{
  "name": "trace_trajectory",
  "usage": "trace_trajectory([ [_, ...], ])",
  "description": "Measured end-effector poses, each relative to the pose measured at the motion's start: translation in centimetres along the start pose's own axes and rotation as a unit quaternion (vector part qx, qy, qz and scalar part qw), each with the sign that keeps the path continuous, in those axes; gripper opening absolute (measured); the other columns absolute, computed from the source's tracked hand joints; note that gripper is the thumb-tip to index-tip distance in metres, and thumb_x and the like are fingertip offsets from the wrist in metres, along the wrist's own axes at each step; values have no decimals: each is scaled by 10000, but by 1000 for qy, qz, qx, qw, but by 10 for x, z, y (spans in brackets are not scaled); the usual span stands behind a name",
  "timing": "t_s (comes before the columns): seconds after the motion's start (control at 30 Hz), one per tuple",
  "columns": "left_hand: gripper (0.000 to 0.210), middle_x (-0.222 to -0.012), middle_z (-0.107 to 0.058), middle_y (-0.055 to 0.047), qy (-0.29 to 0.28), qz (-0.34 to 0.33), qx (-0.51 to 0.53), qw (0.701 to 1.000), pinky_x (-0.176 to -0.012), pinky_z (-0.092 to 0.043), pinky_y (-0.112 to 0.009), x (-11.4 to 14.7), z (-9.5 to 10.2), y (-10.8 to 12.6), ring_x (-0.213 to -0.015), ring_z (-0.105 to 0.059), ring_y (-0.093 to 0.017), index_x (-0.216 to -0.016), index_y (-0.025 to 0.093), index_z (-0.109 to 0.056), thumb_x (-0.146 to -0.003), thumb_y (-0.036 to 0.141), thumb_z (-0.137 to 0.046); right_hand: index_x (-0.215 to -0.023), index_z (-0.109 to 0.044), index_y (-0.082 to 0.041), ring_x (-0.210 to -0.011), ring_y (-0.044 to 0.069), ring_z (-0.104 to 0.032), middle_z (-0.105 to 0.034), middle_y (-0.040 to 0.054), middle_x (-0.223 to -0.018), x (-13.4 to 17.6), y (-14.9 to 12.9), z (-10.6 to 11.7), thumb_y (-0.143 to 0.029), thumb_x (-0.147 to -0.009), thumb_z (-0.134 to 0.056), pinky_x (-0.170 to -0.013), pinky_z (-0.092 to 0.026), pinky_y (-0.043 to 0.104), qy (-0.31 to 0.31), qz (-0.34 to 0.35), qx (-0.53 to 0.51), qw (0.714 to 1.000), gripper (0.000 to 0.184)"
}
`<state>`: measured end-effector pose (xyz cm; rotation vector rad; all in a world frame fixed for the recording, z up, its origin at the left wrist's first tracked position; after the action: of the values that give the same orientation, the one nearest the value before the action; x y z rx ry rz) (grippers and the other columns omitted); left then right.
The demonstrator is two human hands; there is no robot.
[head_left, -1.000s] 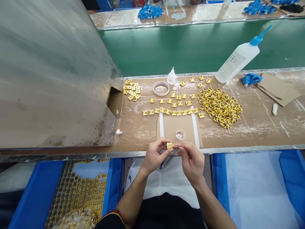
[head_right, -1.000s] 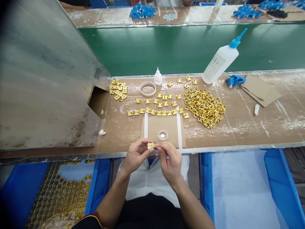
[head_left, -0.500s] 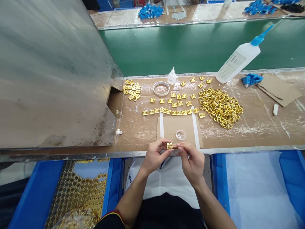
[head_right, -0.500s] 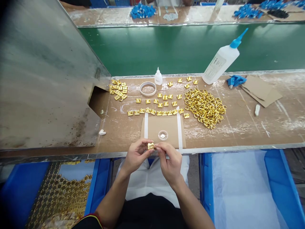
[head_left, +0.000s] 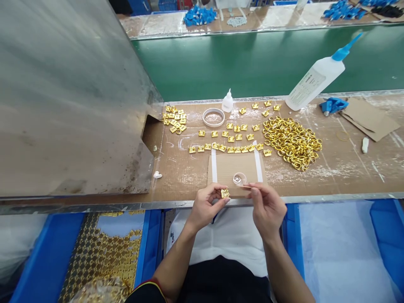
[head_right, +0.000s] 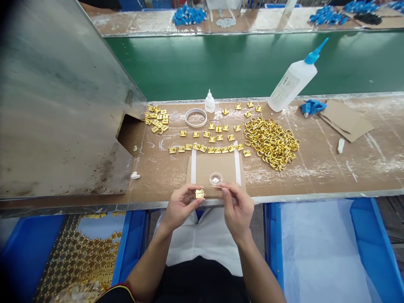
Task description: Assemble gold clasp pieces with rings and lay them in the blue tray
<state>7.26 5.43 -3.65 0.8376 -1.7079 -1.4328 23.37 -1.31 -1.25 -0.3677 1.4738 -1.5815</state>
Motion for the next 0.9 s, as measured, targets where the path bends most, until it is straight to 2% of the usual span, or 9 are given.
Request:
trace_trajectory([
  [0.07, 346, -805, -695, -46, 1, 1, -3, 1000, -706, -574, -251, 0, 0, 0, -733, -688, -158, -1037, 141, -709, -826, 401, -794, -975, -743, -229, -803, 198, -750, -782, 52, -909, -10, 4, 3, -269, -1006, -605, -621, -615, 296, 20, 15, 32, 999, 147],
  [0.2, 333, -810, -683, -43, 4, 5, -5, 1000, -706, -566, -253, 0, 0, 1, -732, -674, -155, -1030, 143, -712, -832, 402, -784, -906, -743, -242, -839, 212, -731, -756, 54, -887, -24, 8, -1, -245, -987, -613, -707, -619, 333, -2, 64, 92, 994, 153],
  [0.4, 333, -824, -687, -47, 1, 10, -11, 1000, -690, -563, -253, 0, 1, 0, -723, -668, -153, -1038, 148, -714, -833, 401, -781, -916, -755, -257, -817, 213, -719, -747, 49, -882, -23, 13, -9, -228, -985, -600, -738, -612, 344, -10, 76, 116, 990, 172],
  [0.67, 301, -870, -708, -62, -3, 12, 3, 1000, -743, -592, -268, -1, 0, 4, -791, -698, -170, -1026, 149, -712, -830, 367, -782, -889, -760, -240, -829, 210, -722, -749, 47, -878, -27, 15, -3, -230, -965, -634, -747, -604, 341, -26, 48, 63, 997, 148],
  [0.9, 334, -842, -700, -58, 1, 16, -6, 1000, -694, -575, -261, -1, 0, 4, -731, -676, -163, -1029, 147, -719, -825, 403, -784, -898, -752, -210, -792, 226, -750, -787, 68, -857, -24, 20, 4, -385, -977, -632, -685, -606, 345, 22, -57, -3, 998, 227],
])
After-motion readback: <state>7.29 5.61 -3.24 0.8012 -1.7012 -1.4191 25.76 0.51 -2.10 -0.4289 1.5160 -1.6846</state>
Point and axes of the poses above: each hand's wrist, its own x-axis away from the middle knuckle, its own z-axis out of the back of the hand, y = z × x, the point moved 2 cm from there along -x, towards the middle knuckle
